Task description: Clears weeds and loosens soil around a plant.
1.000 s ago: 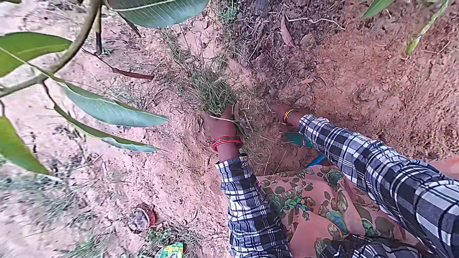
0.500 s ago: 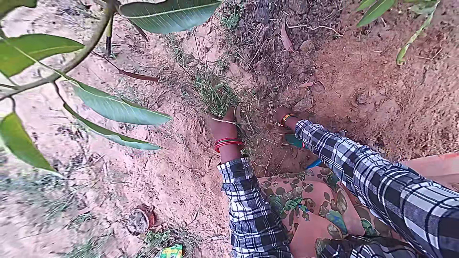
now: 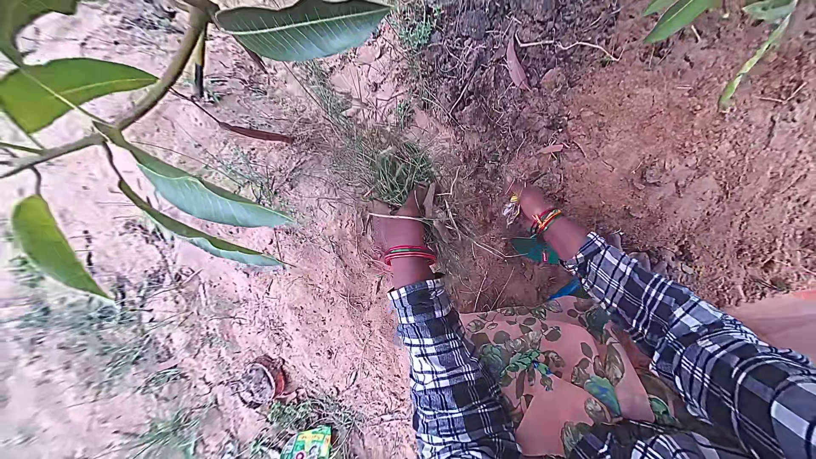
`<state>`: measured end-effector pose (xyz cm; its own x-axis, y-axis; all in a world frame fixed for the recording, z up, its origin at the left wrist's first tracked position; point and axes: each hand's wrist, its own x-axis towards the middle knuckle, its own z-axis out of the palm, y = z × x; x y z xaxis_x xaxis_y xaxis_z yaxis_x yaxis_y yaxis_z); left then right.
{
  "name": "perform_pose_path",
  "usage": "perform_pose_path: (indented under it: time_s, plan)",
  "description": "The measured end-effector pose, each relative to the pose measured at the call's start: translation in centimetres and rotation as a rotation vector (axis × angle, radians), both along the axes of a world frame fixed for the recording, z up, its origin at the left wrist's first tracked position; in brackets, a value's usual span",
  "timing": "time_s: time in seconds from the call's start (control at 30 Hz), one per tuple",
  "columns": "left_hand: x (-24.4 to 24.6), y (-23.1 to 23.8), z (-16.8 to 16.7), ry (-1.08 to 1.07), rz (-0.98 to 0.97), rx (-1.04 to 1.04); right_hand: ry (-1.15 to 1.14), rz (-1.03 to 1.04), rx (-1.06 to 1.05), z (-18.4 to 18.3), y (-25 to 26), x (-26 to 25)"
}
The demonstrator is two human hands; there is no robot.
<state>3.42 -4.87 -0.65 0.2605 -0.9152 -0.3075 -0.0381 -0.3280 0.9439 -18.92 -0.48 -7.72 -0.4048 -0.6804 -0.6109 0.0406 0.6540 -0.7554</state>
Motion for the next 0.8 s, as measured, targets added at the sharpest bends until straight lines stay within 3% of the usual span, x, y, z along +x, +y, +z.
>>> perform_pose_path:
  time_s: [0.07, 0.13, 0.23, 0.5, 0.67, 0.8]
  plan:
    - [-0.9, 0.9, 0.1, 0.062, -0.119, 0.085, -0.175, 0.012, -0.173, 2.9, -0.6, 0.8]
    - [-2.0, 2.0, 0.2, 0.099, -0.266, 0.138, -0.309, 0.226, -0.263, 5.6, -0.7, 1.9]
    - [-3.6, 2.3, 0.1, 0.192, -0.471, 0.210, -0.173, 0.516, -0.290, 6.0, -0.5, 3.7]
    - [-4.6, 2.8, 0.2, 0.193, -0.736, 0.202, -0.134, 0.140, -0.264, 2.3, 1.4, 4.5]
    - [-4.7, 2.1, 1.9, -0.066, -0.877, 0.334, -0.155, 0.094, -0.327, 0.5, 1.8, 3.7]
    - [-2.2, 1.1, 1.6, -0.245, -0.822, 0.357, -0.110, 0.097, -0.122, -0.4, 2.7, 4.7]
